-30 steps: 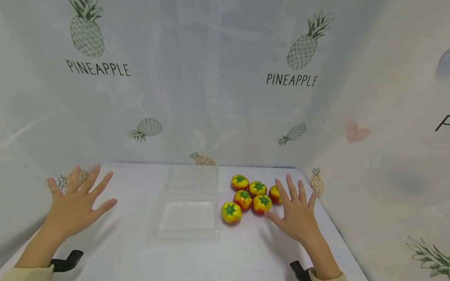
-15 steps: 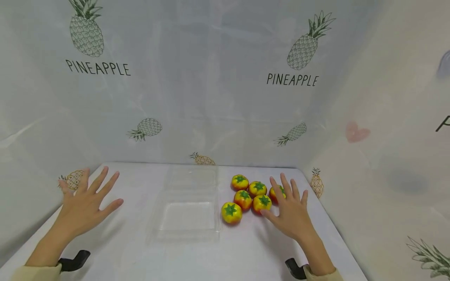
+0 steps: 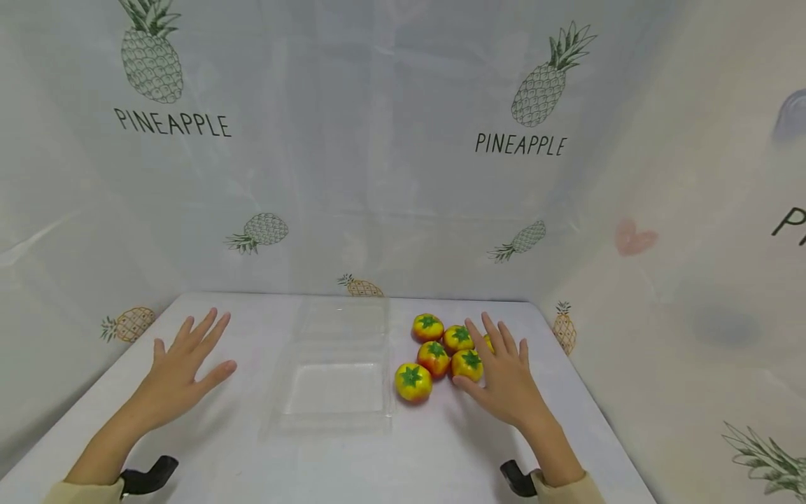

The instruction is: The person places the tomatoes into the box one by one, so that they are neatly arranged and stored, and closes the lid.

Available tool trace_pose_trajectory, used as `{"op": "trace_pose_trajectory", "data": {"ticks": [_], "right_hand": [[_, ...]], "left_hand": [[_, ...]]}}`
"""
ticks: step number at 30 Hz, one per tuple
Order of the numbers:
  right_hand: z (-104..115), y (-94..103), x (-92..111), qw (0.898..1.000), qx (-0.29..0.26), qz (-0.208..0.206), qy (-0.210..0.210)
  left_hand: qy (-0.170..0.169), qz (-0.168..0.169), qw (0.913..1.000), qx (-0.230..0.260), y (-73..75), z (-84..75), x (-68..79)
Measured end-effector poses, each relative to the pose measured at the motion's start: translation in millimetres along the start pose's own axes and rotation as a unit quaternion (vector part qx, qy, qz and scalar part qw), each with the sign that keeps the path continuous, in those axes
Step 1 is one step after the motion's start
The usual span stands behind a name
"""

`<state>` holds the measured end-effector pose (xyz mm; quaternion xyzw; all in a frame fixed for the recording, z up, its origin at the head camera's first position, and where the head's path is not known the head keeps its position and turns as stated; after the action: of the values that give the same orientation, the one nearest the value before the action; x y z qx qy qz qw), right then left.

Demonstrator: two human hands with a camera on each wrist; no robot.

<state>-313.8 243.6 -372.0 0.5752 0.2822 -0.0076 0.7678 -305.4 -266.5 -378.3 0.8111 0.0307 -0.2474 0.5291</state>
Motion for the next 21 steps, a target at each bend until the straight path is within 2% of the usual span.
{"op": "trace_pose_trajectory", "data": {"ticks": [8, 12, 16, 21], "right_hand": [[5.2, -8.1, -6.0, 1.000, -0.016, 0.019, -0.003], [11.1, -9.2, -9.5, 1.000, -0.020, 0.013, 0.011], [18.0, -12.0, -12.8, 0.999, -0.031, 0.013, 0.033], [19.6, -19.5, -15.8, 0.997, -0.053, 0.041, 0.026]], "left_hand": [[0.013, 0.026, 0.9949, 0.096, -17.3, -8.2, -4.6], [0.019, 0.052, 0.9862, 0.156, -29.7, -12.1, -4.8], [0.028, 0.067, 0.9785, 0.193, -39.7, -15.0, -4.6], [0.052, 0.096, 0.9609, 0.254, -53.3, -17.2, -2.9]]}}
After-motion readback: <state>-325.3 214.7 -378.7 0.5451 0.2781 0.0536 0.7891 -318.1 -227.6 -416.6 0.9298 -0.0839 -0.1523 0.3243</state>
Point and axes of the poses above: each hand's wrist, its own x-axis away from the middle knuckle, its own y-axis out of the back of the hand, z = x × y, the point moved 9 cm from there along -x, towards the middle knuckle, and after that the axes turned 1 degree about y, right-handed, at the moved point
